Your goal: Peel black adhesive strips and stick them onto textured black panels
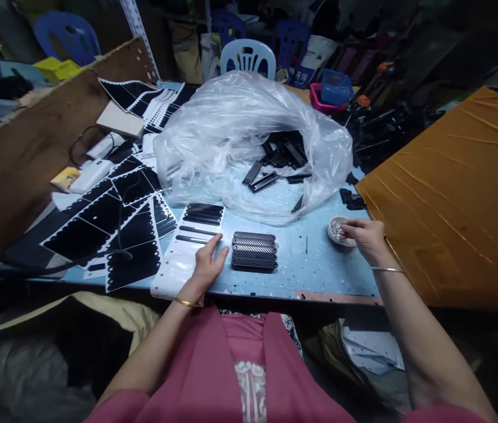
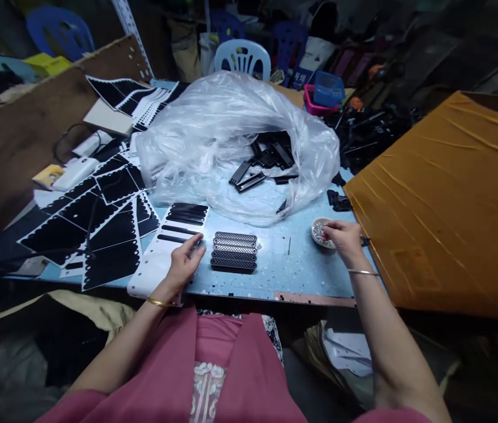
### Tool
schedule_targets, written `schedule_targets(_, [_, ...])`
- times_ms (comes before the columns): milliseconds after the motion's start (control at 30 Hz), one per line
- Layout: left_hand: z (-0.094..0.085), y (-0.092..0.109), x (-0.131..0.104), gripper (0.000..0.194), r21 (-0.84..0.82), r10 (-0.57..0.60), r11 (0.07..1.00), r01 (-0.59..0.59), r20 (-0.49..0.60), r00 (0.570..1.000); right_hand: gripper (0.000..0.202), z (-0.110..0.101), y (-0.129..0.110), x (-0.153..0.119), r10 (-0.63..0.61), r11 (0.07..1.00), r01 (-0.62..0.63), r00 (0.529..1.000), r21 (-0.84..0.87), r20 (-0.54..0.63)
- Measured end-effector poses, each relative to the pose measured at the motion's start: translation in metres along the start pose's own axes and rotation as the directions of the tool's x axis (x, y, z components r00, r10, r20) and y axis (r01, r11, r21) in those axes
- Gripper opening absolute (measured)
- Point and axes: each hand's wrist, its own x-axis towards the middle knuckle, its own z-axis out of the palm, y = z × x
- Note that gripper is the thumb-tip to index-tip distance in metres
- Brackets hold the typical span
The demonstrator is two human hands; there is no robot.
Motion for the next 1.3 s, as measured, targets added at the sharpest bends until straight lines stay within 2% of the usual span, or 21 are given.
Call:
schedule_targets(67, [0.003,0.001,0.001,0.042,0.043,0.074,0.996,-0.076,0.039,0.996,0.028,0.020,-0.023,-0.023,-0.050,0.966,0.017,0.991,0.259,0.121])
schedule_targets(100, [0.004,0.002,0.002,0.041,0.067,0.118,0.990,-0.123,0.072,0.990,0.029,0.034,-0.036,-0.036,-0.084,0.947,0.015,0.976,0.320,0.201])
schedule_targets(167, [0.008,0.006,0.005,0.040,0.121,0.196,0.969,-0.214,0.149,0.969,0.027,0.068,-0.061,-0.062,-0.150,0.936,0.002,0.907,0.351,0.393])
schedule_targets(233, [0.011,0.012,0.008,0.041,0.196,0.233,0.940,-0.278,0.226,0.946,0.020,0.103,-0.081,-0.084,-0.206,0.947,0.035,0.829,0.319,0.520])
schedule_targets(267, [0.012,0.015,0.009,0.041,0.236,0.238,0.924,-0.301,0.260,0.936,0.014,0.119,-0.088,-0.092,-0.260,0.954,0.122,0.791,0.273,0.553])
schedule_targets(300, [0.014,0.018,0.010,0.041,0.275,0.240,0.906,-0.321,0.290,0.926,0.009,0.133,-0.093,-0.099,-0.335,0.942,0.266,0.763,0.204,0.552])
schedule_targets(367, [0.015,0.024,0.011,0.040,0.335,0.251,0.868,-0.367,0.341,0.906,0.010,0.154,-0.099,-0.105,-0.463,0.856,0.513,0.703,0.067,0.540])
schedule_targets(433, [0.016,0.026,0.011,0.040,0.373,0.276,0.828,-0.418,0.378,0.884,0.013,0.165,-0.100,-0.106,-0.518,0.785,0.620,0.663,-0.007,0.540])
schedule_targets(600, [0.016,0.024,0.010,0.042,0.407,0.316,0.775,-0.483,0.413,0.854,0.005,0.166,-0.096,-0.098,-0.512,0.761,0.645,0.663,-0.070,0.546])
schedule_targets(833, [0.015,0.025,0.010,0.039,0.361,0.312,0.805,-0.470,0.417,0.854,0.024,0.159,-0.084,-0.085,-0.547,0.731,0.672,0.679,-0.115,0.489])
schedule_targets(1033, [0.018,0.029,0.020,0.034,0.326,0.276,0.848,-0.418,0.403,0.873,0.014,0.156,-0.079,-0.071,-0.506,0.754,0.629,0.740,-0.190,0.443])
schedule_targets(1133, [0.023,0.033,0.031,0.036,0.331,0.255,0.851,-0.407,0.417,0.872,0.018,0.149,-0.081,-0.071,-0.506,0.751,0.625,0.753,-0.215,0.420])
schedule_targets(1200, [0.027,0.036,0.037,0.037,0.339,0.276,0.830,-0.444,0.443,0.853,0.024,0.143,-0.082,-0.076,-0.517,0.719,0.645,0.745,-0.258,0.421])
schedule_targets(1300, [0.031,0.040,0.043,0.043,0.352,0.340,0.758,-0.549,0.505,0.793,0.034,0.134,-0.083,-0.089,-0.546,0.612,0.717,0.688,-0.334,0.478])
